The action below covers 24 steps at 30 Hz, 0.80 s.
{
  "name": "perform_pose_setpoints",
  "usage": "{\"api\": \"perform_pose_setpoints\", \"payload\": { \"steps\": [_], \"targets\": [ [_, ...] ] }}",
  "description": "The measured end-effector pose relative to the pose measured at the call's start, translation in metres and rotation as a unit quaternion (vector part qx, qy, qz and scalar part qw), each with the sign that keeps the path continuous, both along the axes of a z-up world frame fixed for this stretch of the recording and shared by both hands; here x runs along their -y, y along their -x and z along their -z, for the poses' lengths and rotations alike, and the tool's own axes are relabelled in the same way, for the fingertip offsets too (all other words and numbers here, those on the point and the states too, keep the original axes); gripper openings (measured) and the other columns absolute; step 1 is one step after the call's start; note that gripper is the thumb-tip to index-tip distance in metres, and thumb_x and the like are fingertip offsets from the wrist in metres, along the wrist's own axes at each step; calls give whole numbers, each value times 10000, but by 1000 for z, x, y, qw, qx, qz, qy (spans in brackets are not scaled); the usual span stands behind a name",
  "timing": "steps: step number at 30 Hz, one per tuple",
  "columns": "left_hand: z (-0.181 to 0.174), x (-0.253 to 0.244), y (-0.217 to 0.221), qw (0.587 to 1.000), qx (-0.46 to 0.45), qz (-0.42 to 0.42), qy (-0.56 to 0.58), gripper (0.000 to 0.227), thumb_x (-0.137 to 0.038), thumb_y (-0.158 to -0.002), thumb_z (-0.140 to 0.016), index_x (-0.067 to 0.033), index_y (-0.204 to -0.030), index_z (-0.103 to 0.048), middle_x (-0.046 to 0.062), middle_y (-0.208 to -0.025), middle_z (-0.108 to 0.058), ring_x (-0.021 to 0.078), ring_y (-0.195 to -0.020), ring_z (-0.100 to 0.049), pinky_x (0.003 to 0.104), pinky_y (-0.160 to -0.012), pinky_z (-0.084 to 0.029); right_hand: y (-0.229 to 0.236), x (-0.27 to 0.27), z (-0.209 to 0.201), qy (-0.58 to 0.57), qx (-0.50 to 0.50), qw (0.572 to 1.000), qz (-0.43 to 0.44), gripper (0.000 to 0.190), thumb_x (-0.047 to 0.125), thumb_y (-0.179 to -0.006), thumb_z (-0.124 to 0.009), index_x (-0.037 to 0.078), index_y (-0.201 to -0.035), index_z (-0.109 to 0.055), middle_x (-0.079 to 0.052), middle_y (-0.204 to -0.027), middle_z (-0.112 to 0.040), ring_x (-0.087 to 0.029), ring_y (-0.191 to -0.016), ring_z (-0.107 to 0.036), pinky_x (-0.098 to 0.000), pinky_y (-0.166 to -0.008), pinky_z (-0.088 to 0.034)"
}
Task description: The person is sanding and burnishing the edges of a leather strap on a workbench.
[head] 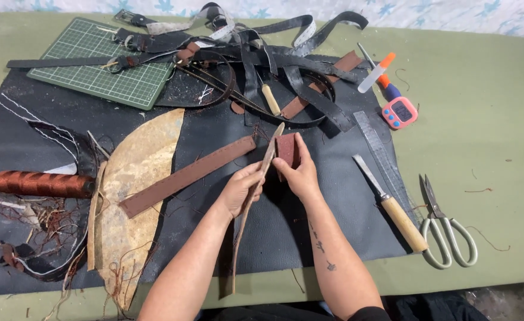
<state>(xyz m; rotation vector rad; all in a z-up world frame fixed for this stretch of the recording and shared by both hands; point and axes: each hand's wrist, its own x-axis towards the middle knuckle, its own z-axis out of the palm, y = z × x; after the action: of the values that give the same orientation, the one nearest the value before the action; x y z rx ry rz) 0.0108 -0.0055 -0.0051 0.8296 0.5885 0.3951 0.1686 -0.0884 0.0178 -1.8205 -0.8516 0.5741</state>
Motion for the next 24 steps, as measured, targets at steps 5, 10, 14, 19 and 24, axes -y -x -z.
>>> {"api": "perform_pose_setpoints", "payload": {
  "steps": [5,10,14,19,24],
  "targets": [
    [-8,-1,-2,990,-2,-74,-120,589,29,-860,-737,9,-1432,-595,123,-978,-762,134,-746,-685,253,-627,-591,12,0,-11,53,38,998,-27,886,416,-768,-873,290,-1550,-474,-209,-1516,-520,-415,-1441,-428,-527,-1199,-358],
    [-15,-2,2,973,-70,-69,-210,547,4,-812,-704,-71,-1353,-693,96,-1126,-780,118,-946,-678,310,-855,-595,13,0,-15,77,24,996,-39,842,444,-780,-862,357,-1534,-498,-160,-1512,-537,-382,-1444,-441,-508,-1192,-366],
    [-1,0,1,985,-16,-27,-169,621,24,-897,-640,-65,-1505,-550,186,-1279,-709,224,-1010,-687,392,-905,-596,19,1,-30,55,23,998,-6,886,415,-792,-857,318,-1569,-443,-220,-1527,-494,-428,-1436,-429,-545,-1187,-363],
    [-3,5,2,989,-21,31,-142,645,-41,-988,-548,-167,-1598,-383,178,-831,-709,225,-506,-682,301,-403,-564,13,-2,-15,15,-14,1000,12,796,353,-809,-853,227,-1520,-518,-246,-1491,-537,-434,-1414,-460,-561,-1154,-385],
    [30,-7,0,982,-54,55,-170,668,-26,-887,-696,-157,-1515,-512,153,-649,-676,212,-445,-653,301,-369,-531,-8,-3,23,25,77,997,-8,765,410,-696,-931,337,-1402,-647,-122,-1208,-710,-332,-1205,-645,-453,-1011,-511]
  ]
}}
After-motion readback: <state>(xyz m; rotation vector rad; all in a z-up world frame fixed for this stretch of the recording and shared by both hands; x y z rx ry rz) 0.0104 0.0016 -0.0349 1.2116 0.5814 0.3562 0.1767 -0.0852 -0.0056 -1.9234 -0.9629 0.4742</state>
